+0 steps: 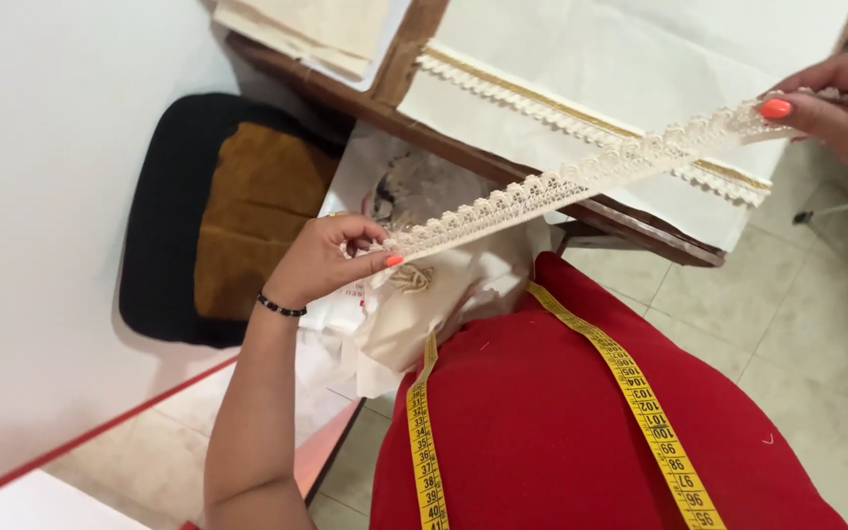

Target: The person is measuring and aligning decorative lace trim onto a piece of white fabric, referring to a set of written instructions.

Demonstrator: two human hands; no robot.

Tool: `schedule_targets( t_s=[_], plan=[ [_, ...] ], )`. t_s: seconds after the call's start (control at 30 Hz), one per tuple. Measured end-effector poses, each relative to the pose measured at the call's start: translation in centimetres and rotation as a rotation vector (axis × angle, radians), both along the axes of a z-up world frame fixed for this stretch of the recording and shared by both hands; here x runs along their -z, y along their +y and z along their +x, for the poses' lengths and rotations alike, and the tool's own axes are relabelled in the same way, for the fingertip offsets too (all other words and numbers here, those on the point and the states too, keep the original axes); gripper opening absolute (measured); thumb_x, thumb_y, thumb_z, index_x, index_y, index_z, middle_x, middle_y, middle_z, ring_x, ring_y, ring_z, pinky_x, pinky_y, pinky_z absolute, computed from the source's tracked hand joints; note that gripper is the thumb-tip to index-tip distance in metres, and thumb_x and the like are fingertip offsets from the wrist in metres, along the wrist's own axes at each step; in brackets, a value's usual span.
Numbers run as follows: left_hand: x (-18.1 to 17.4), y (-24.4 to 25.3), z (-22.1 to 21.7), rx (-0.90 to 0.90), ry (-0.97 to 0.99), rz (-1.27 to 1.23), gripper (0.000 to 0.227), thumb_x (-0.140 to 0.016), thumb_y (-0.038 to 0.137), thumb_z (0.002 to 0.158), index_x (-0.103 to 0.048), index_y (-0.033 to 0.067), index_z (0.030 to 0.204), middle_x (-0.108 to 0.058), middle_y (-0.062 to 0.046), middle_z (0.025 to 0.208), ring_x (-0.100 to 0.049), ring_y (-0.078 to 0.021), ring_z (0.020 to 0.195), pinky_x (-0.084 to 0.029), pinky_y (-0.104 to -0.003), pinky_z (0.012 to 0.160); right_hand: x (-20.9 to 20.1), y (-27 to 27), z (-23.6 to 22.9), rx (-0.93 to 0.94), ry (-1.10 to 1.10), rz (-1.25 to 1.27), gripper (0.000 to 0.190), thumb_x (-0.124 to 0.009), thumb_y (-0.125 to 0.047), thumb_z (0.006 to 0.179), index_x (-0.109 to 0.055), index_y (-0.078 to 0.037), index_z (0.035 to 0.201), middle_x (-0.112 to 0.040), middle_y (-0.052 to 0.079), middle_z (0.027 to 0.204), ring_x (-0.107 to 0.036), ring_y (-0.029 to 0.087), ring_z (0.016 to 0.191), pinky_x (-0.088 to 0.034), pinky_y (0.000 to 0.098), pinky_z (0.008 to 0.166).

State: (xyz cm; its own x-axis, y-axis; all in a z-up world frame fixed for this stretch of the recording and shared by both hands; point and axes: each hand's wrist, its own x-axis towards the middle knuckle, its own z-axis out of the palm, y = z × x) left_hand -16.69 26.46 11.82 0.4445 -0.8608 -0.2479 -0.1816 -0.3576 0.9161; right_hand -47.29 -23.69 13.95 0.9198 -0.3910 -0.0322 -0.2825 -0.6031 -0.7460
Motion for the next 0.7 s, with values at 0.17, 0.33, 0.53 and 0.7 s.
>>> schedule_targets(
  t_s=[0.17,0.33,0.53,0.7],
  plan=[
    [2.2,-3.3,2.2,0.355,-0.374,0.009,0.027,-0.080,0.036,0.089,-0.074,0.0144,0.074,-0.058,0.003,0.063,-0.052,-0.0148,0.064,-0.039,-0.032,0.064,2.5,2.8,-5.9,0.505,-0.071,0.171,0.017,-0.076,-0.027,0.119,-0.072,-0.013,0.129,-0.069,-0.002,0.107,-0.050,-0.003,0.079,-0.041,0.0117,0.070],
    [2.7,-6.9,5.1,0.184,-0.052,0.024,0.019,-0.080,0.023,0.087,-0.077,0.0072,0.096,-0.072,-0.003,0.088,-0.065,-0.0136,0.074,-0.052,-0.028,0.068,6.2,2.8,-10.5,0.868,-0.204,0.388,0.015,-0.082,-0.032,0.110,-0.073,-0.020,0.112,-0.071,-0.005,0.094,-0.063,-0.002,0.077,-0.047,0.0104,0.061],
    [6.2,-14.0,8.6,-0.260,0.124,-0.033,0.028,-0.084,0.036,0.086,-0.076,0.0116,0.095,-0.075,-0.001,0.090,-0.065,-0.0061,0.078,-0.054,-0.022,0.071,9.8,3.4,-11.5,1.031,-0.264,0.541,0.012,-0.079,-0.030,0.106,-0.068,-0.024,0.106,-0.072,-0.009,0.095,-0.064,-0.002,0.076,-0.050,0.0106,0.063],
    [10.9,-18.5,10.7,-0.665,0.254,-0.111,0.051,-0.088,0.037,0.086,-0.044,0.0185,0.066,-0.066,-0.007,0.063,-0.066,-0.0107,0.062,-0.045,-0.020,0.050,13.3,3.2,-11.3,1.176,-0.281,0.592,0.032,-0.089,-0.032,0.098,-0.061,-0.022,0.088,-0.069,-0.008,0.085,-0.063,0.001,0.073,-0.046,0.0165,0.062]
  ],
)
